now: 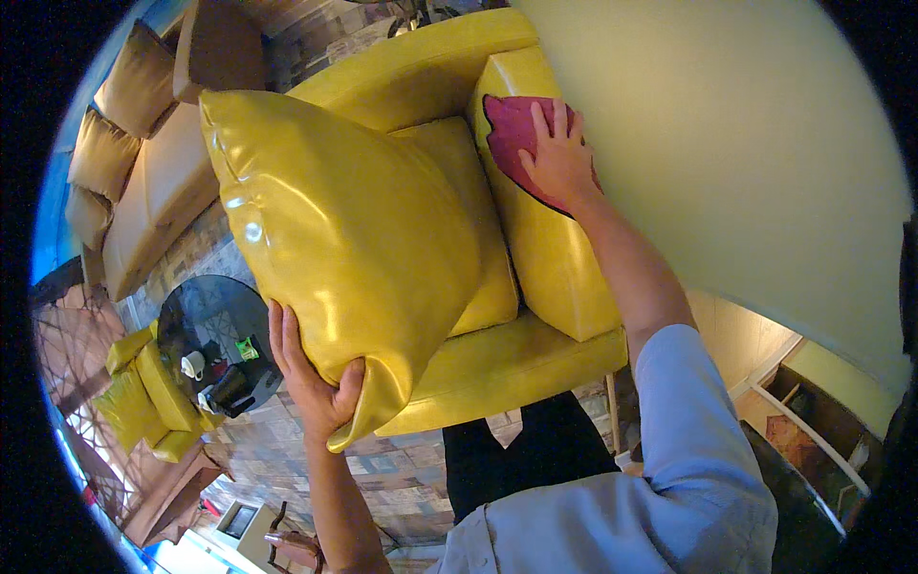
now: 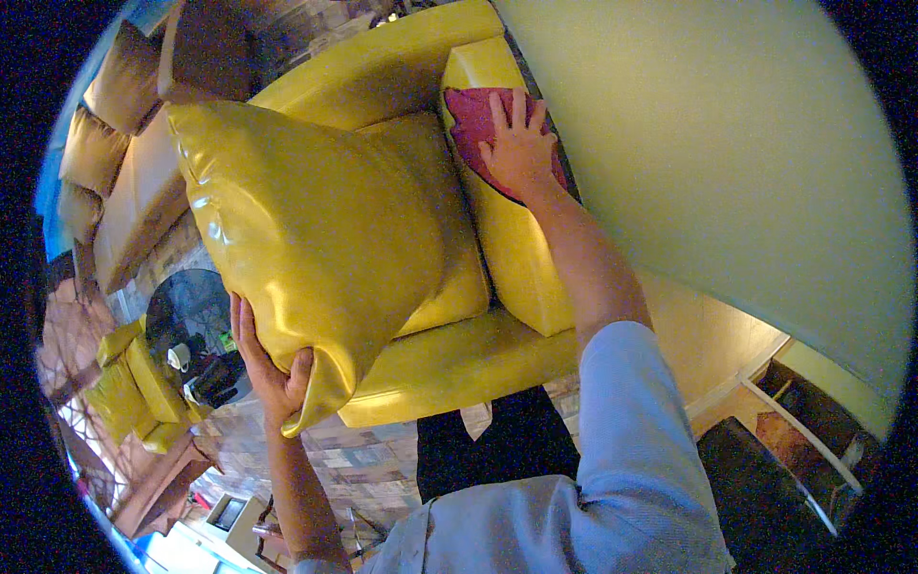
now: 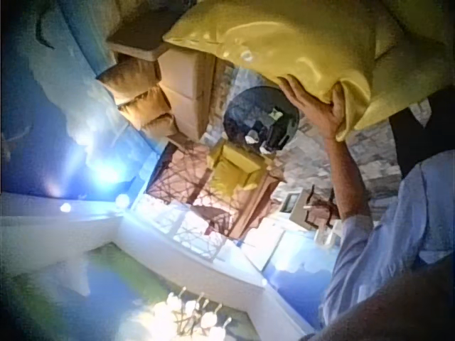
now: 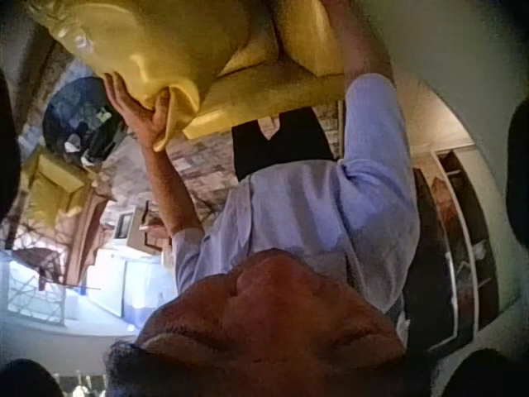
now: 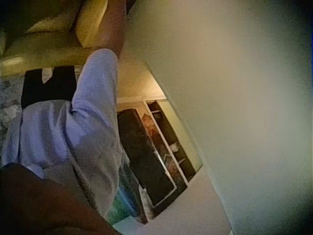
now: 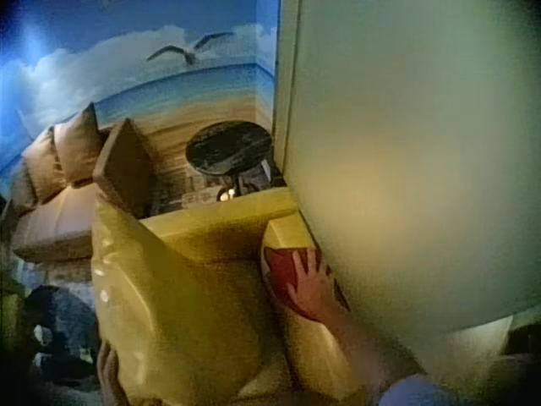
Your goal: The person wipes a yellow armchair and its cushion with a pink cloth. They remove a dark garment from the chair, wipe the seat and backrest, then lift and wipe the cushion. The person briefly picks up a kettle from the table and places it back before continuing to wipe the chair's armrests and sides.
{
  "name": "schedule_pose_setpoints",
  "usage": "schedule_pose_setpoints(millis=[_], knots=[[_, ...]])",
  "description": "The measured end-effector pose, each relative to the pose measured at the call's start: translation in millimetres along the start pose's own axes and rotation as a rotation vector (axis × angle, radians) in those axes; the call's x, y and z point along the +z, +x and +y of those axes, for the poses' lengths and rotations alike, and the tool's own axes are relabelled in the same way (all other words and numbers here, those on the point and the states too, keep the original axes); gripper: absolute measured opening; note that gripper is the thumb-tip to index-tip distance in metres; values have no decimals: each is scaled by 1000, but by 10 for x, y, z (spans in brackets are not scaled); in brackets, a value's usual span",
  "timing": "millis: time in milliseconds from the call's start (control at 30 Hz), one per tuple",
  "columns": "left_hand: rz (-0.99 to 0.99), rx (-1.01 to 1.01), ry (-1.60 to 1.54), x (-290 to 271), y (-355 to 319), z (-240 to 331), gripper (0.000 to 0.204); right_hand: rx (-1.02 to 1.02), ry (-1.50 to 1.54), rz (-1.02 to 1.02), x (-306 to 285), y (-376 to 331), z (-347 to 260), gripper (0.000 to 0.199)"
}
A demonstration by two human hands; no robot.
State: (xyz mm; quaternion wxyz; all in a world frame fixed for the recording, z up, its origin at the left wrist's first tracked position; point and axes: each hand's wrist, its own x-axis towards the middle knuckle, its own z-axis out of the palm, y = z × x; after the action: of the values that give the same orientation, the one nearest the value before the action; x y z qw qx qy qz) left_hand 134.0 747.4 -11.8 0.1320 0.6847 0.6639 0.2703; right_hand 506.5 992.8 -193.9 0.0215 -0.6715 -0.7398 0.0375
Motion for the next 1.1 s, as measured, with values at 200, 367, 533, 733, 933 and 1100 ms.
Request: schedule_pose_setpoints(millis=[200, 367, 533, 733, 933, 1100], knots=[[-1, 15, 5, 60, 9, 105, 90, 118, 131, 33, 100, -688, 164, 93], [30, 9, 27, 42, -45, 51, 90, 135, 87, -32, -134, -1854, 150, 93], [18, 40, 58, 70, -5, -17, 88, 166, 129, -144, -257, -2940, 342, 90], [-41, -11, 153, -37, -7, -181, 93, 80, 224, -90, -237, -3883, 548, 68], [-94, -444, -105, -60, -265, -720, 99, 143, 499, -184, -450, -4410, 561, 50], [-115, -682, -289, 25, -431, -674, 90, 884, 1286, -407, -255, -4569, 820, 40]])
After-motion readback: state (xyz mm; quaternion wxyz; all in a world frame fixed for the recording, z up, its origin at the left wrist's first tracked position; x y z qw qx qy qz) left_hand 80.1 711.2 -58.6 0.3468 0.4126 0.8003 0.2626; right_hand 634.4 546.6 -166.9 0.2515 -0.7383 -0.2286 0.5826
